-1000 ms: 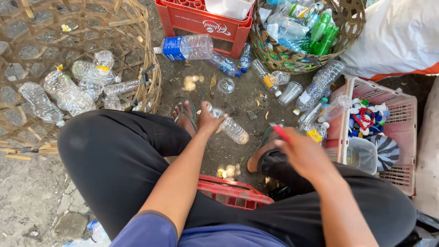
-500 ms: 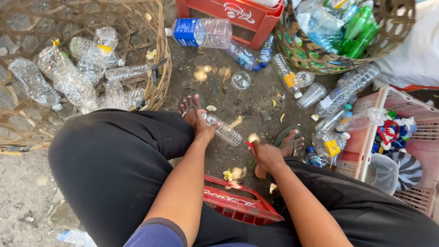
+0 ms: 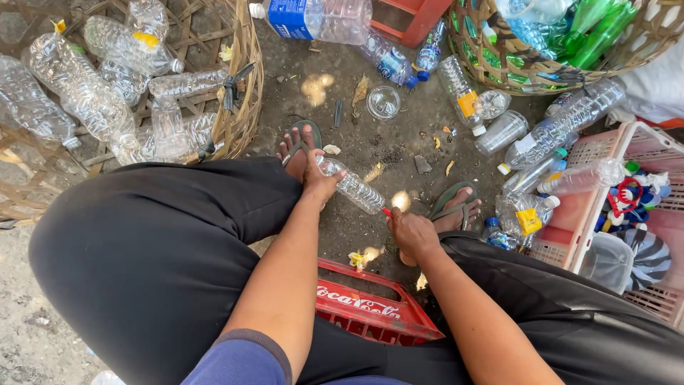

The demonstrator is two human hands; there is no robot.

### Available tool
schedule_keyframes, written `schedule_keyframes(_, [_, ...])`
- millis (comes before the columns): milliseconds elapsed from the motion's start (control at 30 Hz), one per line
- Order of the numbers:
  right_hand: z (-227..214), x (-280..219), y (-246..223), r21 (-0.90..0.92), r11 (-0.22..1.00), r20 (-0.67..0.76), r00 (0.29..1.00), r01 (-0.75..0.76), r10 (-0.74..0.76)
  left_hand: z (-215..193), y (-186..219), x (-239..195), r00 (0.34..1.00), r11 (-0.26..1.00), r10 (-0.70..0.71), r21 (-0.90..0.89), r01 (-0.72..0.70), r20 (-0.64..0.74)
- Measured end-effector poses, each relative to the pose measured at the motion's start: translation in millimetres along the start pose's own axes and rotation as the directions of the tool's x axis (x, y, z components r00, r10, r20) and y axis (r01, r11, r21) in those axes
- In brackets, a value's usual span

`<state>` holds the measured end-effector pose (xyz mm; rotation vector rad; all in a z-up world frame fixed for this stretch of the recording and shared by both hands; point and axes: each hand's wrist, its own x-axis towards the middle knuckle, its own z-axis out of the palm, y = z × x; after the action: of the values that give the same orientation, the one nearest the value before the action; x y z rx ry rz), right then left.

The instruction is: The person sits on the ground and uses red-handled scissors to cut the labels and tops off plastic water bottles. They handle multiple bottles, cutting the plastic rings and labels before placing the modified bottles into a woven basket.

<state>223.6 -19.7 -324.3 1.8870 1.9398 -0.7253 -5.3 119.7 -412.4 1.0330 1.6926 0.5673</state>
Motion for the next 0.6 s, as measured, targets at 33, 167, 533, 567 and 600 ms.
schedule_keyframes(33, [4.7,0.7,-0.5,-0.02,1.0,-0.038,0.999,0.015,-0.015,0.3,-0.4,0.2,1.0,1.0,0.001,0.008,0.0,-0.003])
schedule_keyframes(167, [19.3,9.2,-6.8,-0.137,0.991,-0.12,0.993,-0.007,-0.009,1.0,-0.5,-1.6,1.0,1.0,-0.005,-0.002,0.005,-0.015])
schedule_keyframes(533, [3.9,37.8,-6.2,-0.081,0.992,0.193,0.975,-0.094,0.109,-1.9,-4.0,7.4,0.999,0.996,-0.046,-0.078,0.046,0.003])
schedule_keyframes(567, [-5.5,34.8,-1.4,-0.025,0.989,0.282,0.948,-0.145,0.146,2.0,-9.4,9.2,0.997,0.983,-0.073,-0.166,0.073,0.006])
schedule_keyframes(600, [-13.3,33.0,7.7,-0.024,0.988,0.283,0.947,-0.15,0.151,-0.9,-1.6,1.1,0.997,0.984,-0.072,-0.165,0.073,0.012])
